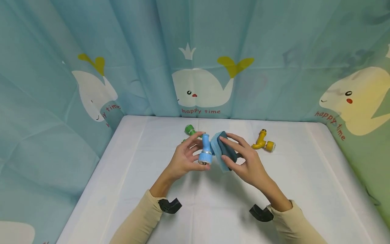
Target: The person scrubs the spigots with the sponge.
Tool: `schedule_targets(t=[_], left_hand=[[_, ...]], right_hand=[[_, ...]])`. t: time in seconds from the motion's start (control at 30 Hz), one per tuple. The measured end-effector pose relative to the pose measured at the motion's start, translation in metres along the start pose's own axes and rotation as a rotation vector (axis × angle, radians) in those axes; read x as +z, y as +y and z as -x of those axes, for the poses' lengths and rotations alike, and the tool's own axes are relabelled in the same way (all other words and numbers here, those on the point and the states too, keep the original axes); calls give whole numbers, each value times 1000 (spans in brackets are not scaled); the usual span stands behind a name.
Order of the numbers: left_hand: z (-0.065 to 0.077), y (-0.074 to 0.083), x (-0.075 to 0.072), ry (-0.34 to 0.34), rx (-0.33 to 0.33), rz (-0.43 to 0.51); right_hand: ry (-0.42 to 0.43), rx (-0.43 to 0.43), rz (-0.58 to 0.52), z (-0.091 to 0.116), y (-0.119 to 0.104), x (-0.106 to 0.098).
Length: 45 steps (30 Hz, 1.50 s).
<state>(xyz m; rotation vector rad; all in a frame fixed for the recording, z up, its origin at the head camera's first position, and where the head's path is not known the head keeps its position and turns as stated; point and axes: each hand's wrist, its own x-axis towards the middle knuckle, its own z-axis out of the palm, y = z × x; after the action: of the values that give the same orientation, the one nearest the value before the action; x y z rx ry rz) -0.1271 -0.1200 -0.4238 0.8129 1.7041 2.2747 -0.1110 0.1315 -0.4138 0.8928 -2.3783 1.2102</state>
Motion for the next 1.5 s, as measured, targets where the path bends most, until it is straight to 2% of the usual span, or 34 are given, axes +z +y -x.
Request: schedule_targets(t=[0.07, 0.17, 0.23, 0.33, 0.4, 0.5, 0.6, 0.7, 0.8, 0.93, 1.07, 1.17, 1.23, 1.3, 1.4, 1.47, 1.5], left_hand=[[0, 0, -1, -28, -1, -21], [1, 1, -2, -54, -7, -60], [2, 3, -2, -67, -16, -89], [2, 5, -3, -101, -13, -120], [1, 5, -3, -101, -6, -106], [0, 5, -4, -54, -14, -58], [0, 2, -4, 31, -45, -5], [-2, -2, -3, 105, -55, 9], [-3, -5, 0, 165, -39, 20], [-2, -8, 4, 227, -50, 40], [-1, -10, 9, 269, -45, 49], [-3, -9, 12, 300, -29, 75], [-3, -9, 14, 320, -30, 118], [-2, -9, 16, 327, -29, 171], [-4, -6, 19, 300, 9, 258], [-7, -3, 22, 278, 45, 303], [-9, -1, 24, 270, 59, 317]], right_hand=[[-49, 8, -41, -2, 0, -2], [-118, 14, 15, -2, 4, -6], [-125, 49, 27, -1, 6, -9], [-113, 66, -54, -2, 4, -11], [-119, 71, -97, -4, 2, -10], [-124, 44, -33, -6, 2, -8], [-53, 16, 52, -5, 2, -4], [20, -75, 86, -6, -4, 1], [41, -131, 196, -5, -7, 8], [48, -80, 344, -1, -7, 10], [40, -60, 350, -2, -9, 13], [59, -44, 338, -1, -2, 15], [91, 31, 233, 2, 5, 15], [132, 145, 4, 5, 11, 16], [189, 313, -387, 9, 14, 21], [176, 397, -559, 11, 14, 27], [169, 426, -596, 12, 14, 30]])
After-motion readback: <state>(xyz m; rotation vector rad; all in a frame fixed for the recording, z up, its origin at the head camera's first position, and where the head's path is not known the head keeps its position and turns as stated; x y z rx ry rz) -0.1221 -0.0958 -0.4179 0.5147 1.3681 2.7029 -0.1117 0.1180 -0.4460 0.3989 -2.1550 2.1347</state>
